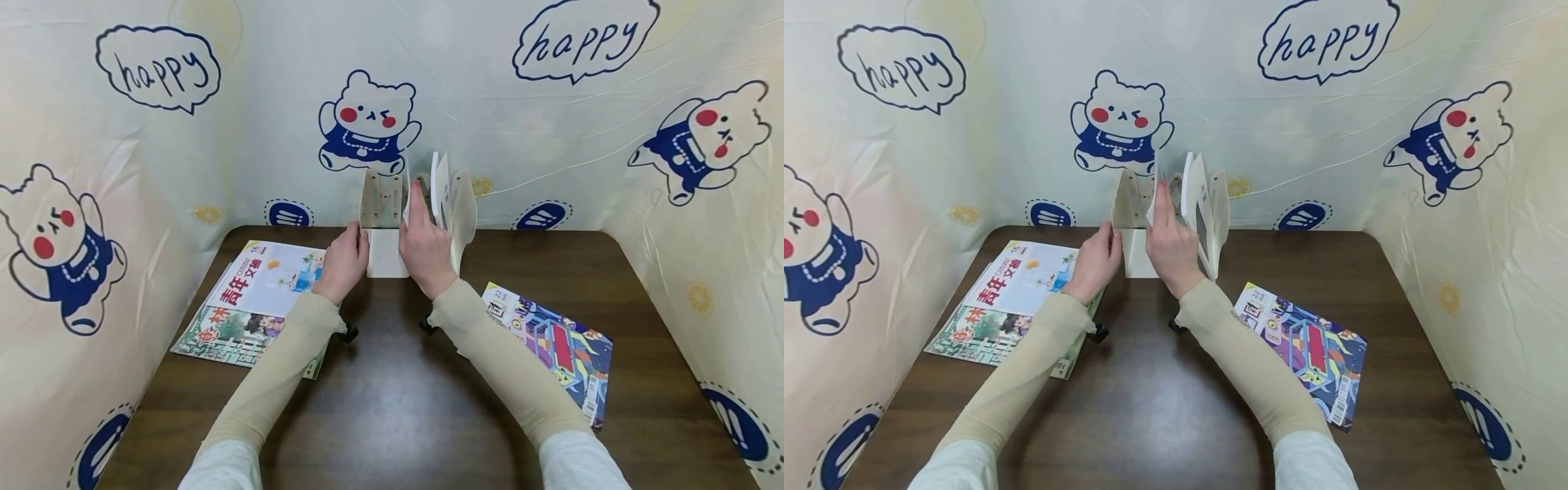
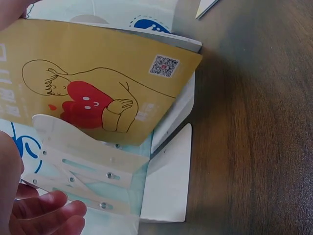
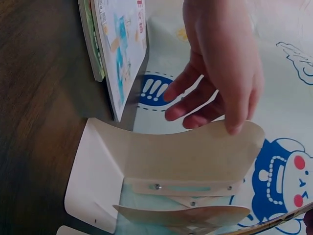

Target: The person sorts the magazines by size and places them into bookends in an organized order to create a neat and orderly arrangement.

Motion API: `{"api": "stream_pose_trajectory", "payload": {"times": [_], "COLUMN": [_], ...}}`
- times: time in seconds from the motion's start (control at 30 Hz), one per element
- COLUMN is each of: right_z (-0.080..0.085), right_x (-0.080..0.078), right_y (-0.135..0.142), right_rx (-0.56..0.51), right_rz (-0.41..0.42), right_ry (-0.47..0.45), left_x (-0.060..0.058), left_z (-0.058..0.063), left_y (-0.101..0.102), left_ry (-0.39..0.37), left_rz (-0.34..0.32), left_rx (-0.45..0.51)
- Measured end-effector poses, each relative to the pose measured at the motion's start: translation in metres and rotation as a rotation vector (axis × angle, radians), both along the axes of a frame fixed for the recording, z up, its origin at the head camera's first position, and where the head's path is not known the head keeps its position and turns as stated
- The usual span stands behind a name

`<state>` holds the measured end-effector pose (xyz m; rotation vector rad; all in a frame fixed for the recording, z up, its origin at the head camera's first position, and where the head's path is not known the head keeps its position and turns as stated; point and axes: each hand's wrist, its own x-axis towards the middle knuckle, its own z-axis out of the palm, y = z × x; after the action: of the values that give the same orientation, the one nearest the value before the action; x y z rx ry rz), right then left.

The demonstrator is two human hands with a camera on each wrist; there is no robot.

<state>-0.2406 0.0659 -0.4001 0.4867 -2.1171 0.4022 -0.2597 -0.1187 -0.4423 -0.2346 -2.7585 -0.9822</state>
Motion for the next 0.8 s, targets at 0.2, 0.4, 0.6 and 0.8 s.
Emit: {"api": "stream_pose_trajectory", "payload": {"times": [0.2, 0.4, 0.6, 0.8], "right_z": [-0.011, -0.018, -0.017, -0.013], "right_x": [-0.008, -0.013, -0.014, -0.017], "right_y": [-0.005, -0.01, -0.015, -0.02], "right_rx": [0.016, 0.023, -0.013, -0.03], "right_rz": [-0.031, -0.009, 0.016, 0.018], "right_ry": [-0.004, 0.012, 0.01, -0.029], "left_x": [0.001, 0.001, 0.0, 0.0], "left_z": [-0.002, -0.002, -0.002, -0.002], "left_y": [0.0, 0.0, 0.001, 0.0], "left_ry": [0.029, 0.044, 0.045, 0.04], "left_rz": [0.005, 0.007, 0.008, 0.011], "left_rx": [-0.01, -0.014, -0.015, -0.016]}}
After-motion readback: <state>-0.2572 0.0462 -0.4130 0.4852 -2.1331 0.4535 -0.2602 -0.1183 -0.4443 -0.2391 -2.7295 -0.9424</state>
